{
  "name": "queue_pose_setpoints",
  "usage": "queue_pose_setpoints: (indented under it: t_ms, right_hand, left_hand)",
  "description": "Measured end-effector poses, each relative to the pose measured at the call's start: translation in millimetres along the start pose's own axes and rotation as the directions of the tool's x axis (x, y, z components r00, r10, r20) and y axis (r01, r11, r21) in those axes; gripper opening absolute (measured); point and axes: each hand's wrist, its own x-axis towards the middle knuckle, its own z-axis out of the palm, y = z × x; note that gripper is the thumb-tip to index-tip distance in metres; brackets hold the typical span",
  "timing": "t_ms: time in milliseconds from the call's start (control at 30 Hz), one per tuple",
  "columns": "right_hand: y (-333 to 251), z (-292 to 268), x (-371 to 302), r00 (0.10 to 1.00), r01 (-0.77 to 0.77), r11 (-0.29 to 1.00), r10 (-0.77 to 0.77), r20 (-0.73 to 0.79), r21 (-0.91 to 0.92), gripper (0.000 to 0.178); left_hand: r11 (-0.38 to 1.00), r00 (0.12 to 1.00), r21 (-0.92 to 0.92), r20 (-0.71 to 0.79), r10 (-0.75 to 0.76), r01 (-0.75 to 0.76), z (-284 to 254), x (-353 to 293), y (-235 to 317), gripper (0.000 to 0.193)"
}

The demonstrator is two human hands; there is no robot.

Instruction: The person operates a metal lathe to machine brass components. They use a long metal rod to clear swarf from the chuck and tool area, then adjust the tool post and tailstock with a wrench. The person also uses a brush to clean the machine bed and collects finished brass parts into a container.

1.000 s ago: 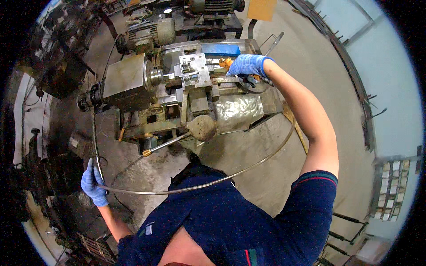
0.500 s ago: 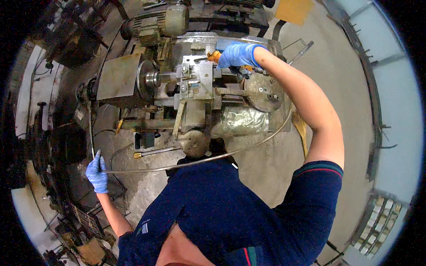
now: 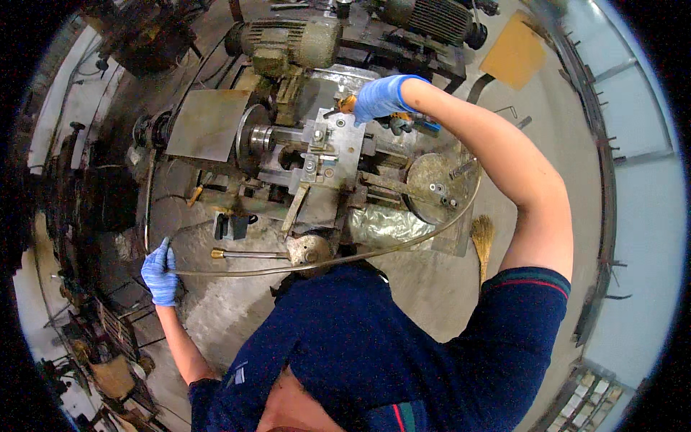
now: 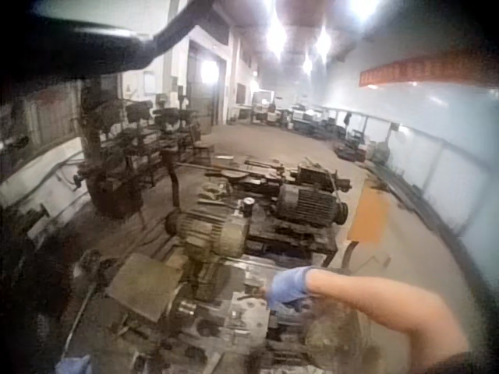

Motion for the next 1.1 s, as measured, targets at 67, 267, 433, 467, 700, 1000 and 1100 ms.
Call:
queue_pose_setpoints:
  t_ms: [67, 267, 433, 467, 700, 1000, 1100]
  right_hand:
    - [3, 2, 13, 1.0, 0.003, 0.999, -0.003, -0.017, -0.035, 0.044]
    - [15, 4, 21, 0.999, -0.021, 0.996, 0.018, -0.039, -0.086, 0.043]
    - [14, 11, 10, 0.995, -0.089, 0.996, 0.09, 0.038, -0.026, 0.043]
    - [13, 11, 9, 0.996, -0.084, 0.996, 0.084, 0.039, -0.019, 0.043]
    - [5, 12, 15, 0.993, -0.116, 0.991, 0.117, 0.01, -0.062, 0.043]
    - [9, 13, 27, 1.0, -0.012, 0.975, 0.012, -0.001, -0.224, 0.04]
    - [10, 15, 27, 0.999, -0.003, 0.962, 0.014, 0.039, -0.273, 0.04]
  left_hand:
    - [1.0, 1.0, 0.025, 0.012, -0.018, 0.018, 1, -3, 0, 0.03]
    - [1.0, 1.0, 0.013, -0.022, -0.006, 0.006, 6, -1, 3, 0.027]
    - [0.999, 0.999, -0.007, 0.006, -0.034, 0.034, 8, 3, 6, 0.026]
    - [0.999, 0.999, -0.002, 0.021, -0.047, 0.047, 8, 4, 6, 0.026]
    - [0.999, 0.999, -0.013, 0.026, -0.03, 0.031, 9, 5, 0, 0.028]
    - [0.997, 0.995, -0.007, 0.065, -0.071, 0.071, 9, -2, -5, 0.028]
    - [0.998, 0.998, -0.034, 0.038, -0.046, 0.047, 9, -1, -5, 0.028]
